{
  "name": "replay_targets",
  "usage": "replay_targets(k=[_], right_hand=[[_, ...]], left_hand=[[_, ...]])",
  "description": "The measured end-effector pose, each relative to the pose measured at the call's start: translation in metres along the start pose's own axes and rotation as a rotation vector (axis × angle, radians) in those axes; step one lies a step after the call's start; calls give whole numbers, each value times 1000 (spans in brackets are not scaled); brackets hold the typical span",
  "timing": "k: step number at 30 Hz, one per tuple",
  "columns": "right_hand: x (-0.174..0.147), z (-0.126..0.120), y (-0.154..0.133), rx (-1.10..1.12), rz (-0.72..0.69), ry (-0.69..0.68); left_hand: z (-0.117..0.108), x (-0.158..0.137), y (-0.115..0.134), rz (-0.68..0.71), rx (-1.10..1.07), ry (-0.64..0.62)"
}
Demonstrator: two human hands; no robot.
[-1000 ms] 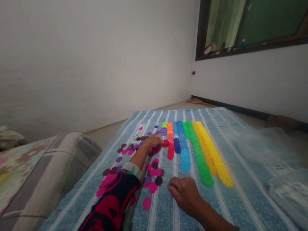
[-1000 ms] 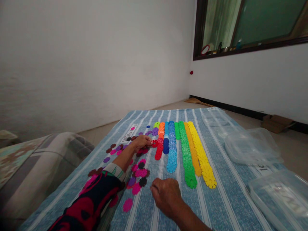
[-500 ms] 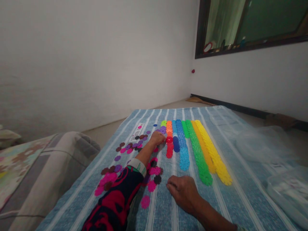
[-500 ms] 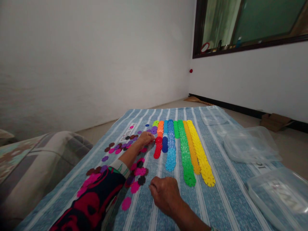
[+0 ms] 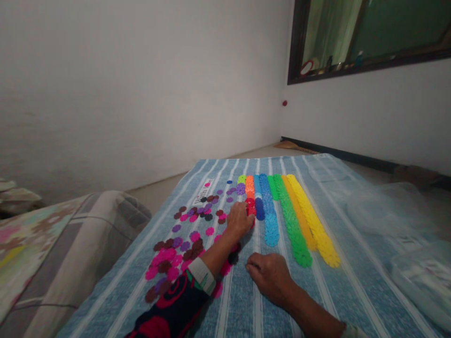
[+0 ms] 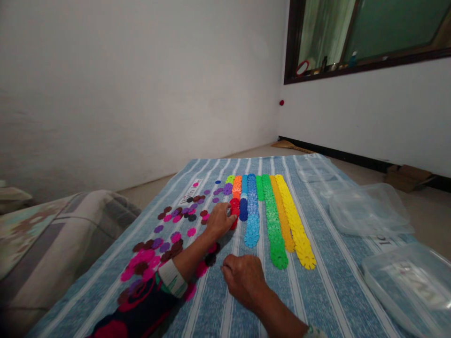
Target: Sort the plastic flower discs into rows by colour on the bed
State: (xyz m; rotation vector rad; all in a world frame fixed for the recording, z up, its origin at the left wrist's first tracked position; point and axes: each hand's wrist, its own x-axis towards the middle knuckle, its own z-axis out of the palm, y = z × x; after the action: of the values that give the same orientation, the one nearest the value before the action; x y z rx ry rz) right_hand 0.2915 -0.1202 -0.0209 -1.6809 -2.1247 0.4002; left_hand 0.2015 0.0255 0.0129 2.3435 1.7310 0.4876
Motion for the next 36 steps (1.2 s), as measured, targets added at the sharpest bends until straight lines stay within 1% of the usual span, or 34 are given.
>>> replay_targets(k=[3,7,17,29,36], right_hand=[[0,-1,-1,-9,6,-3],[-1,-2,-2,-16,6,1],[0,-3,-2,-17,-1,0],[1,-5,-3,-20,15,-18],[0,-4,-2,-9,7,-15]], left_hand=[[11,-2,2,71,-13,68],[20,1,6,111,-38,81],[19,2,19,36,-3,75],[21,3,21,61,57,115],[24,4,19,89,75,183]])
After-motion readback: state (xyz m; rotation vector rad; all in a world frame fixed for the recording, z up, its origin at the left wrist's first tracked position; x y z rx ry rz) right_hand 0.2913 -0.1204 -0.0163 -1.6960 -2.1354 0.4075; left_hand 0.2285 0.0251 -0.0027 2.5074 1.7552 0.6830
